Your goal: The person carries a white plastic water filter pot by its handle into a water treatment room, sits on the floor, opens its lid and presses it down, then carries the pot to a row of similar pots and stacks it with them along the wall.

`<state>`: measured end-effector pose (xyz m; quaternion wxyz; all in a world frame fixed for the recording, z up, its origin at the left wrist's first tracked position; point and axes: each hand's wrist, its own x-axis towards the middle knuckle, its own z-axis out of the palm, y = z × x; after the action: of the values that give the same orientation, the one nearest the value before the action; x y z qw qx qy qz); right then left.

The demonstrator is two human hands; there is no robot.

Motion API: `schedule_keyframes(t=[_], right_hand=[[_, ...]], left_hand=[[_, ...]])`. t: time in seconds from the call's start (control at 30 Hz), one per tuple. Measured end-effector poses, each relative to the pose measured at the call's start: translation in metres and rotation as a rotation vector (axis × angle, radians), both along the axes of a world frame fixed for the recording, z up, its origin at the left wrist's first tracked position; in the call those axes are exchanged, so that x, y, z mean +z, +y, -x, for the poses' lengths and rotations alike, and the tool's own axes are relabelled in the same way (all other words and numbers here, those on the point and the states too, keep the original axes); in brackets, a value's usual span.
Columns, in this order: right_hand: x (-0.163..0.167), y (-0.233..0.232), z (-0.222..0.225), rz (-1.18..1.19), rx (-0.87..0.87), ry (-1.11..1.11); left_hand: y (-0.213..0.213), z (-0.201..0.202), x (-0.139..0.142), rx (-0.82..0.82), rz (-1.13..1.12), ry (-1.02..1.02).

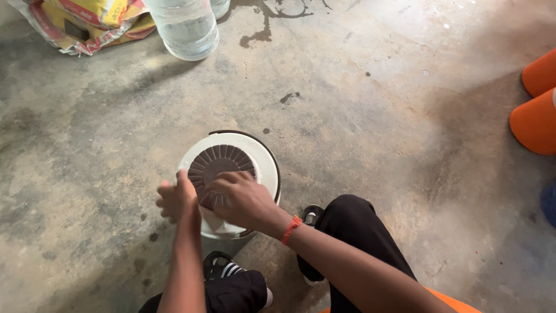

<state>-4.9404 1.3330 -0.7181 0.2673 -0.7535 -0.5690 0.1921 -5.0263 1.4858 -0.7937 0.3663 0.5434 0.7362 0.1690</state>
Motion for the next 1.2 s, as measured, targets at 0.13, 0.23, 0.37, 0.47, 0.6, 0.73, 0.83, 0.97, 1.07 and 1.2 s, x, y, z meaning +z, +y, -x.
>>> schedule_keyframes(t=[0.13, 0.23, 0.37, 0.47, 0.6, 0.73, 0.83, 0.97, 1.07, 1.2], right_hand=[[-0.009, -0.010, -0.038, 0.109, -0.171, -0.008], [-0.014, 0.004, -0.059, 0.109, -0.265, 0.089], [-0.014, 0.019, -0.067, 0.157, -0.377, 0.141], [-0.009, 0.026, -0.065, 0.400, -0.360, 0.258], [-0.006, 0.028, -0.061, 0.340, -0.325, 0.218], [-0.011, 0.028, -0.068, 0.267, -0.344, 0.264], [-0.016, 0.029, -0.074, 0.233, -0.347, 0.283], [-0.019, 0.030, -0.081, 0.263, -0.368, 0.341], [-0.018, 0.029, -0.084, 0.202, -0.396, 0.340], [-0.019, 0.029, -0.084, 0.111, -0.401, 0.371]], left_hand=[[-0.011, -0.001, 0.043, -0.699, -0.465, 0.214], [-0.024, -0.011, 0.066, -1.013, -0.250, 0.475], [-0.031, -0.021, 0.080, -1.162, -0.088, 0.555], [-0.026, -0.027, 0.074, -1.233, -0.094, 0.535], [-0.021, -0.028, 0.049, -1.287, -0.123, 0.480], [-0.021, -0.030, 0.028, -1.232, -0.475, 0.675], [-0.028, -0.038, 0.026, -1.059, -0.267, 0.723], [-0.028, -0.048, 0.044, -0.801, -0.034, 0.667], [-0.022, -0.040, 0.061, -0.993, -0.033, 0.652], [-0.021, -0.033, 0.063, -1.222, 0.124, 0.766]])
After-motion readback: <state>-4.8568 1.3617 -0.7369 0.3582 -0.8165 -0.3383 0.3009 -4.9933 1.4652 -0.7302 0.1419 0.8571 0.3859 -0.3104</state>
